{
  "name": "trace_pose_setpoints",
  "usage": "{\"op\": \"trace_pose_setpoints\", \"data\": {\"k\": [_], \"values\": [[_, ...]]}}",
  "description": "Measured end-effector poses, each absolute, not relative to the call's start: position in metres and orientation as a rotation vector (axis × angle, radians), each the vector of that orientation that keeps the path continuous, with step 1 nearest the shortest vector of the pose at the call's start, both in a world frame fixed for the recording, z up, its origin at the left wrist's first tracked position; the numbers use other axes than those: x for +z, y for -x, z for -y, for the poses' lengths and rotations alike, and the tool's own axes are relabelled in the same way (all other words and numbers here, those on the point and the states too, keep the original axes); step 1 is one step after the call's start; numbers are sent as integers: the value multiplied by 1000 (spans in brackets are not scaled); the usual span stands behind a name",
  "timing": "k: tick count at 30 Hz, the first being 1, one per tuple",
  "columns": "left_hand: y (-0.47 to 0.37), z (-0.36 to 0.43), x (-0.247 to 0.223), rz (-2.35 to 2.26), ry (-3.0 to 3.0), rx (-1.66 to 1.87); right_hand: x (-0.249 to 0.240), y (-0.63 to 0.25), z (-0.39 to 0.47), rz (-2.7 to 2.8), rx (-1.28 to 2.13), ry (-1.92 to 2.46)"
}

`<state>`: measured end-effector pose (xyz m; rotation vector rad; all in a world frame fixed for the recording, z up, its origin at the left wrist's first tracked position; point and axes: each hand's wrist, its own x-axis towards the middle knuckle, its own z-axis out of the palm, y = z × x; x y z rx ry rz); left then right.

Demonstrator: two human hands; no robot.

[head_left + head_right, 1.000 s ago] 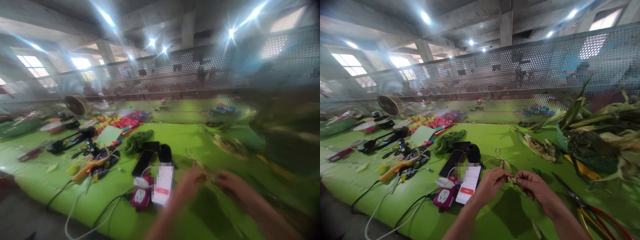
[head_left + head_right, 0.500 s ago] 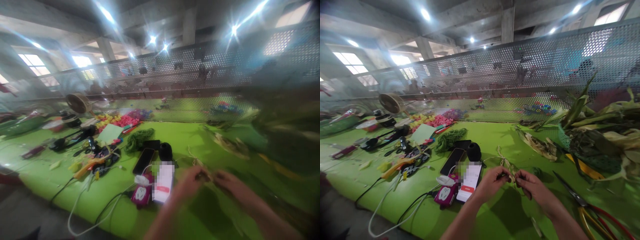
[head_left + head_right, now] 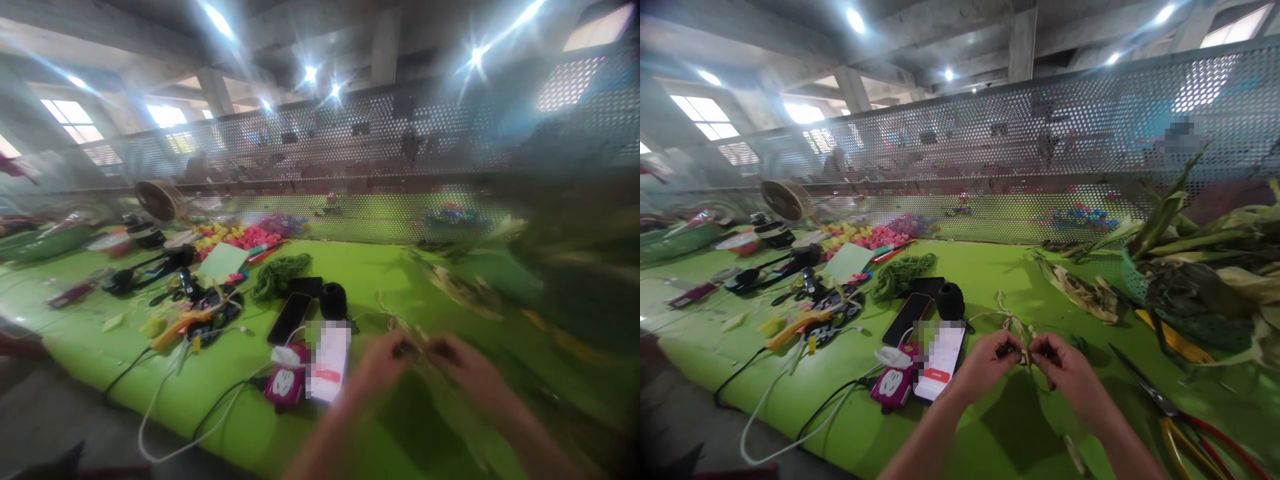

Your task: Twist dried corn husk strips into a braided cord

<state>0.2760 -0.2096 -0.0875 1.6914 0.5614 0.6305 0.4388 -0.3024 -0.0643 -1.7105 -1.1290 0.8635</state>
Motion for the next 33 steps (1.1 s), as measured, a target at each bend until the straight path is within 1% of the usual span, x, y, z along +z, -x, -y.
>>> {"op": "trace_pose_setpoints", "data": {"k": [3,8,11,14,19,25,27,31,33], "values": [[-278,210,-94,-576,-1685,651,-68,-438,303,1225,863,1676],[-282,209,-105,-607,-1645,615,-80,-436,306,1376,672,1757],[-283,208,-107,-543,-1491,582,-83,-434,308,1427,593,1804],[-283,207,-107,-469,-1301,565,-82,-433,309,1480,516,1741],[-285,210,-108,-418,-1097,567,-77,-431,310,1536,269,1661],[-286,209,-97,-519,-937,734,-78,-431,313,1416,86,1603],[-285,207,-95,-597,-930,790,-80,-429,312,1353,132,1643],[-287,206,-99,-639,-969,876,-85,-419,306,1303,501,1774],[-289,209,-102,-618,-970,886,-87,-412,302,1241,609,1768]]}}
